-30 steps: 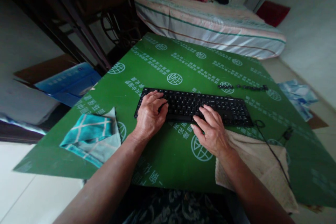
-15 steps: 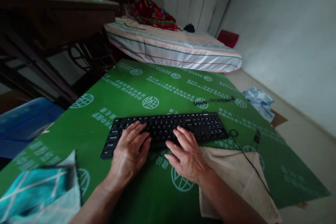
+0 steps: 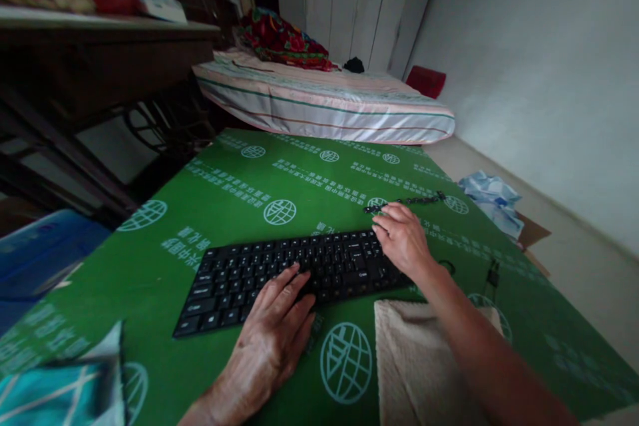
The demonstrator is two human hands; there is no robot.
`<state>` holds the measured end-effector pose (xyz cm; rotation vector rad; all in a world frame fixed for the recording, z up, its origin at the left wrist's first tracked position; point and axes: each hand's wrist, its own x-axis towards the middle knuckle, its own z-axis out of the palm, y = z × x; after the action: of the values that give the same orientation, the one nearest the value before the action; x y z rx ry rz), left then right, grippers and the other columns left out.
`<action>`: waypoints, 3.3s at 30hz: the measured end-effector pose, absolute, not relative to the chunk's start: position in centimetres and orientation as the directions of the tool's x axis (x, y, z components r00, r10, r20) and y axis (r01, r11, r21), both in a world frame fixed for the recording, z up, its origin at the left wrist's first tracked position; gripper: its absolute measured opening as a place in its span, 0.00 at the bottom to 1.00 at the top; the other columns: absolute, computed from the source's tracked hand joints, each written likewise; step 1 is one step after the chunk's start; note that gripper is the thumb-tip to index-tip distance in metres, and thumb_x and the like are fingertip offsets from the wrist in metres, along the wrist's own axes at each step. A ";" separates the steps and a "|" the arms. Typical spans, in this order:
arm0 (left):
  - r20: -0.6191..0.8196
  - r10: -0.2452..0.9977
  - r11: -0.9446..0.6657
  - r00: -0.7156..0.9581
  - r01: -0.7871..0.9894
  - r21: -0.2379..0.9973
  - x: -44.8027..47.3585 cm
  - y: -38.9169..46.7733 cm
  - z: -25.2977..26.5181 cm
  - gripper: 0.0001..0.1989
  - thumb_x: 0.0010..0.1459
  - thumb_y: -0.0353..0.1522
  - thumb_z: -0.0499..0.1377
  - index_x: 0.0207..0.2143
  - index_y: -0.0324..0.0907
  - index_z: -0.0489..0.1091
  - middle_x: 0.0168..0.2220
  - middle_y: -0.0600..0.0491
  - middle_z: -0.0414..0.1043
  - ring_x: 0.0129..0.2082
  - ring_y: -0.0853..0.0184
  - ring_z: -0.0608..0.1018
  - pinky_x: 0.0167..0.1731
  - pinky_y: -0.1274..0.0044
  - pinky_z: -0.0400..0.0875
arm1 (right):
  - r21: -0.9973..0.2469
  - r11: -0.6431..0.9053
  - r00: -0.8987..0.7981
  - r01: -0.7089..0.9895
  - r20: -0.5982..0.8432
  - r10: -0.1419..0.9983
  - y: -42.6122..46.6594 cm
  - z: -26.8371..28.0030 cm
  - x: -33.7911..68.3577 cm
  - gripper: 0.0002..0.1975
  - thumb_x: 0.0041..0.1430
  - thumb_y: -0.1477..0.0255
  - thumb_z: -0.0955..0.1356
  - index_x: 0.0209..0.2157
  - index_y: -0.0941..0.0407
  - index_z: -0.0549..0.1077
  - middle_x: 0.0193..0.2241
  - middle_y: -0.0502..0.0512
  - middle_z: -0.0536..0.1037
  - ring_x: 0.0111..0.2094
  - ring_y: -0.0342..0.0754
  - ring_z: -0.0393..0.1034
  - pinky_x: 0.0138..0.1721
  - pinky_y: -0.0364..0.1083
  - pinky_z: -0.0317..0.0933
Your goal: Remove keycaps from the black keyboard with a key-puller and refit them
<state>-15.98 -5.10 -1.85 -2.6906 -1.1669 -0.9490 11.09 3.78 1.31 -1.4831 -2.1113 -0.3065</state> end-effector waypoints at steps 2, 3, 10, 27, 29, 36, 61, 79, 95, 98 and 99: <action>0.563 0.650 -0.703 0.510 0.686 0.190 -16.1 -5.0 -1.9 0.10 0.60 0.27 0.54 0.44 0.37 0.69 0.55 0.43 0.65 0.61 0.52 0.60 0.53 0.59 0.68 | -0.029 0.333 -0.298 0.943 0.378 0.877 6.2 1.4 12.4 0.09 0.58 0.73 0.65 0.35 0.54 0.78 0.40 0.59 0.75 0.49 0.54 0.63 0.50 0.53 0.59; 0.569 0.656 -0.694 0.497 0.692 0.196 -16.1 -5.0 -2.0 0.10 0.60 0.27 0.54 0.44 0.38 0.69 0.54 0.43 0.66 0.61 0.52 0.61 0.53 0.59 0.68 | -0.015 0.341 -0.315 0.940 0.342 0.885 7.2 1.4 12.9 0.08 0.57 0.73 0.66 0.35 0.53 0.78 0.39 0.58 0.75 0.49 0.54 0.62 0.49 0.52 0.59; 0.596 0.657 -0.676 0.462 0.711 0.194 -16.5 -5.0 -2.2 0.09 0.59 0.27 0.54 0.42 0.38 0.70 0.53 0.43 0.67 0.59 0.53 0.63 0.53 0.59 0.68 | 0.044 0.407 -0.408 0.913 0.157 0.899 11.2 0.8 13.4 0.04 0.56 0.72 0.68 0.33 0.54 0.77 0.37 0.57 0.74 0.47 0.52 0.61 0.46 0.49 0.55; 0.587 0.673 -0.671 0.449 0.706 0.229 -16.4 -5.1 -2.2 0.09 0.58 0.25 0.55 0.42 0.35 0.70 0.52 0.42 0.68 0.59 0.52 0.63 0.53 0.58 0.67 | 0.014 0.458 -0.458 0.889 0.041 0.888 13.9 0.2 13.3 0.05 0.56 0.70 0.69 0.31 0.55 0.77 0.35 0.57 0.75 0.45 0.51 0.63 0.46 0.49 0.56; 0.580 0.683 -0.664 0.444 0.708 0.241 -16.3 -5.2 -2.1 0.09 0.59 0.25 0.55 0.42 0.36 0.70 0.52 0.42 0.68 0.59 0.52 0.63 0.53 0.58 0.67 | -0.013 0.457 -0.456 0.889 0.061 0.888 14.0 0.4 13.2 0.04 0.55 0.71 0.70 0.29 0.55 0.78 0.35 0.57 0.75 0.44 0.51 0.64 0.46 0.49 0.57; 0.553 0.715 -0.648 0.429 0.703 0.293 -15.9 -5.6 -1.5 0.08 0.59 0.25 0.55 0.41 0.34 0.71 0.51 0.41 0.69 0.59 0.52 0.64 0.54 0.58 0.67 | -0.208 0.550 -0.503 0.809 0.240 0.830 9.3 2.3 11.2 0.04 0.51 0.72 0.72 0.31 0.56 0.77 0.42 0.57 0.75 0.50 0.52 0.65 0.50 0.52 0.60; 0.403 0.721 -0.675 0.564 0.702 0.227 -13.5 -6.1 -0.9 0.16 0.60 0.28 0.54 0.49 0.46 0.70 0.57 0.43 0.64 0.61 0.50 0.58 0.55 0.52 0.59 | -0.303 0.709 -0.600 0.637 0.383 0.702 -2.1 0.1 6.9 0.02 0.53 0.76 0.71 0.29 0.57 0.78 0.47 0.61 0.74 0.55 0.55 0.62 0.54 0.57 0.62; 0.413 0.732 -0.665 0.542 0.700 0.261 -13.4 -5.7 -1.5 0.15 0.59 0.28 0.53 0.49 0.42 0.71 0.56 0.43 0.64 0.62 0.51 0.58 0.56 0.53 0.59 | -0.234 0.735 -0.576 0.636 0.490 0.654 -3.2 -1.1 7.3 0.05 0.57 0.73 0.68 0.34 0.57 0.78 0.46 0.62 0.75 0.55 0.54 0.64 0.52 0.55 0.65; 0.370 0.735 -0.662 0.568 0.719 0.211 -13.1 -5.8 -0.8 0.14 0.60 0.29 0.53 0.48 0.46 0.72 0.56 0.45 0.65 0.61 0.51 0.60 0.56 0.53 0.58 | 0.024 0.715 -0.651 0.699 0.434 0.622 -5.6 -1.5 7.2 0.14 0.61 0.73 0.65 0.48 0.62 0.72 0.52 0.65 0.72 0.60 0.60 0.56 0.56 0.62 0.55; 0.367 0.740 -0.656 0.564 0.726 0.208 -13.0 -5.8 -0.7 0.13 0.61 0.30 0.53 0.46 0.45 0.73 0.56 0.45 0.65 0.61 0.51 0.60 0.56 0.53 0.58 | 0.027 0.705 -0.648 0.709 0.422 0.635 -5.6 -1.6 7.0 0.15 0.61 0.72 0.65 0.48 0.63 0.71 0.52 0.66 0.72 0.60 0.60 0.55 0.56 0.62 0.55; 0.366 0.742 -0.653 0.562 0.728 0.207 -13.0 -5.8 -0.7 0.13 0.61 0.30 0.53 0.46 0.46 0.73 0.56 0.45 0.65 0.61 0.51 0.60 0.56 0.53 0.58 | 0.017 0.702 -0.642 0.712 0.419 0.642 -5.7 -1.6 7.0 0.15 0.61 0.72 0.65 0.48 0.62 0.71 0.53 0.66 0.71 0.61 0.60 0.55 0.56 0.62 0.54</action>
<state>-13.02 -5.85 -0.74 -2.8045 -1.3204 -0.6824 7.03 -5.67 -1.62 -1.0527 -2.5276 -0.2540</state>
